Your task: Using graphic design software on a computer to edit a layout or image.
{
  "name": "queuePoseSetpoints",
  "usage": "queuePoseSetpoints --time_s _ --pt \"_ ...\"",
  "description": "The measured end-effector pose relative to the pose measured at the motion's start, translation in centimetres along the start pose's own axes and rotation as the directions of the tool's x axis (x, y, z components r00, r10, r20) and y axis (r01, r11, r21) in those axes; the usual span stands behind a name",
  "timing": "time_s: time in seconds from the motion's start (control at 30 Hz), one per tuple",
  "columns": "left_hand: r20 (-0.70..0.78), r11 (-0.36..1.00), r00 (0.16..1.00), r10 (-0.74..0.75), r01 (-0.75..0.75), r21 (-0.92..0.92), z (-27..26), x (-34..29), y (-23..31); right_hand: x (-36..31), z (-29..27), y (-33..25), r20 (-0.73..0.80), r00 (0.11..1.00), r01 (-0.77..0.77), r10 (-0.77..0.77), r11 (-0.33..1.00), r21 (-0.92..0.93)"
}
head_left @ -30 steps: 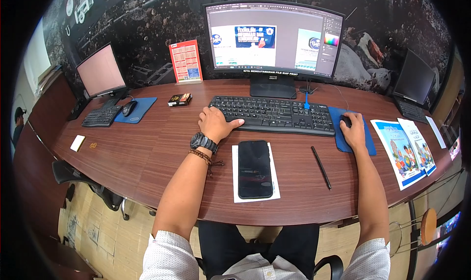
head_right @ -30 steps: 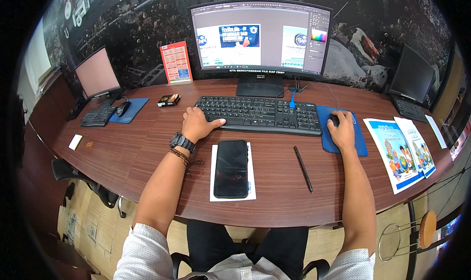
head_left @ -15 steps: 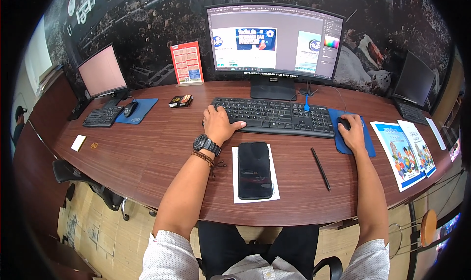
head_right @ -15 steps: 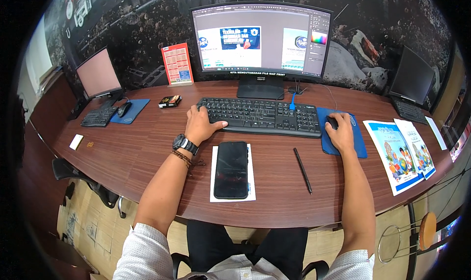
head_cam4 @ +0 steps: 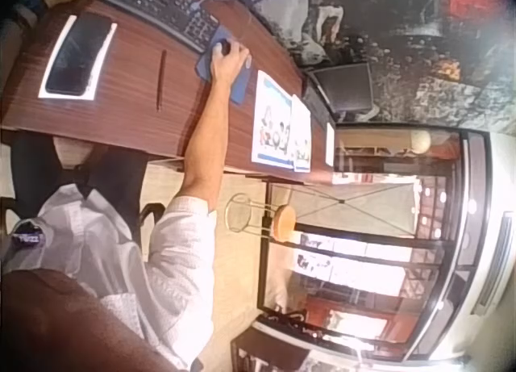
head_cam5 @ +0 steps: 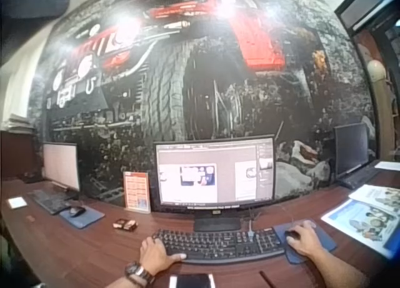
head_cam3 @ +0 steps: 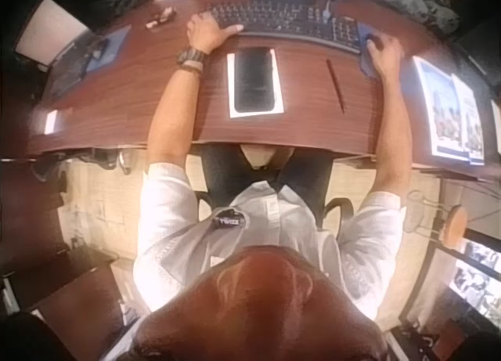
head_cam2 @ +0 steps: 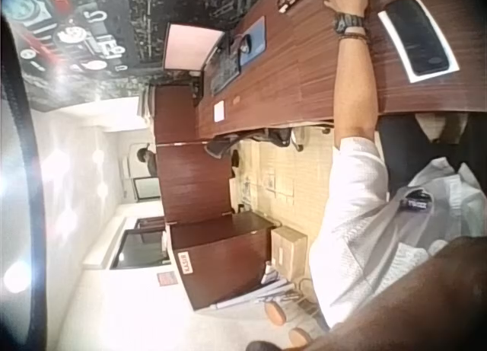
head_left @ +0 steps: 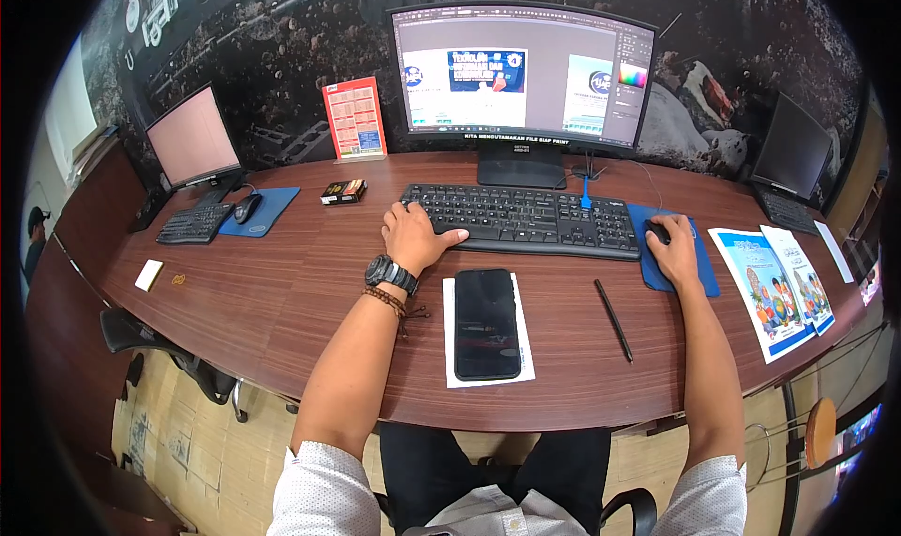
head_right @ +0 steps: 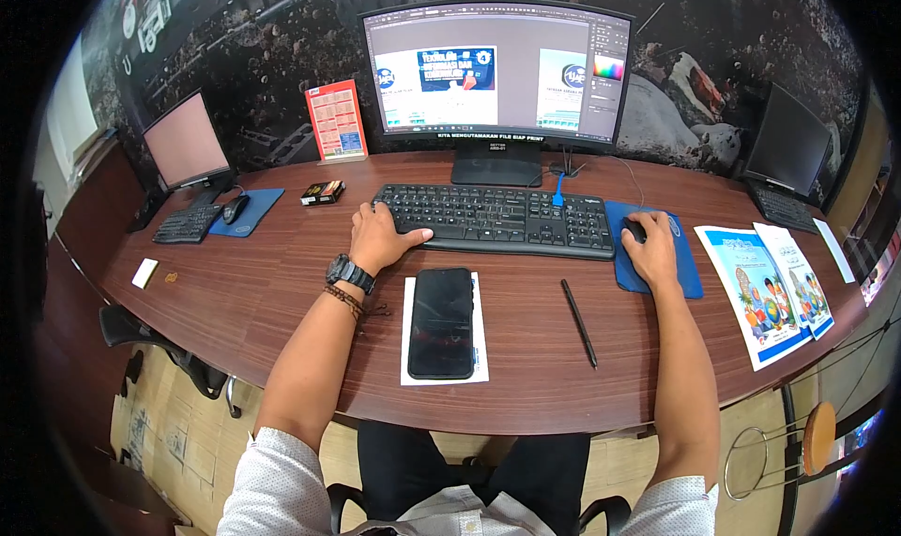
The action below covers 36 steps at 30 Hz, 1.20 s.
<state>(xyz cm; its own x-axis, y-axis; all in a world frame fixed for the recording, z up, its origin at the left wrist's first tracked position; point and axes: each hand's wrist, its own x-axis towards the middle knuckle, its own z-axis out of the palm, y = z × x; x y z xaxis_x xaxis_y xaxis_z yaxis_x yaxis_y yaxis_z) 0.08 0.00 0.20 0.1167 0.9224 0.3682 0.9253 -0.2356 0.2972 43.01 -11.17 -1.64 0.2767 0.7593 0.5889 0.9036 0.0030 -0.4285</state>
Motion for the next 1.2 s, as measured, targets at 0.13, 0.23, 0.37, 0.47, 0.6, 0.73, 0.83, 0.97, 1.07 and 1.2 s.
queuePoseSetpoints --time_s 0.13,0.23,0.37,0.47,0.6,0.73,0.83,0.97,1.07,1.2 --pt "0.010 1.000 1.000 -0.002 0.002 -0.007 0.1 0.1 -0.2 0.0 0.0 -0.4 -0.012 1.000 -0.029 0.028 1.000 -0.006" --pt "0.010 1.000 1.000 -0.002 0.002 0.002 0.1 0.1 -0.1 0.0 0.1 -0.2 -0.018 0.999 -0.037 0.037 0.999 -0.012" --pt "0.012 1.000 1.000 -0.003 0.003 0.000 -0.1 0.0 0.2 0.0 0.1 0.0 -0.019 0.999 -0.027 0.027 0.999 -0.019" --pt "0.023 0.997 0.999 0.037 -0.035 -0.061 -0.6 0.2 0.3 0.0 0.1 -0.1 -0.017 0.999 -0.034 0.034 0.999 -0.014" --pt "0.017 0.987 0.998 0.054 -0.051 -0.155 -0.9 0.1 0.3 -0.1 -0.1 -0.4 -0.007 0.998 -0.057 0.057 0.998 -0.017" --pt "-0.020 0.981 0.996 0.084 -0.086 -0.176 -0.5 0.4 -0.3 0.0 0.0 -0.3 -0.020 0.996 -0.086 0.086 0.996 -0.014" --pt "-0.018 0.976 0.996 0.090 -0.092 -0.195 -0.5 0.5 -0.2 -0.1 -0.1 -0.2 -0.018 0.996 -0.091 0.091 0.996 -0.013" --pt "-0.033 0.978 0.995 0.090 -0.094 -0.187 -0.5 0.4 -0.1 -0.1 0.0 -0.1 -0.027 0.996 -0.083 0.083 0.996 -0.014" --pt "-0.032 0.979 0.996 0.083 -0.088 -0.186 -0.5 0.5 -0.1 -0.1 0.1 -0.1 -0.029 0.997 -0.073 0.072 0.997 -0.018" --pt "-0.029 0.978 0.996 0.081 -0.085 -0.191 -0.6 0.5 -0.1 0.0 0.0 -0.1 -0.024 0.997 -0.072 0.072 0.997 -0.013"
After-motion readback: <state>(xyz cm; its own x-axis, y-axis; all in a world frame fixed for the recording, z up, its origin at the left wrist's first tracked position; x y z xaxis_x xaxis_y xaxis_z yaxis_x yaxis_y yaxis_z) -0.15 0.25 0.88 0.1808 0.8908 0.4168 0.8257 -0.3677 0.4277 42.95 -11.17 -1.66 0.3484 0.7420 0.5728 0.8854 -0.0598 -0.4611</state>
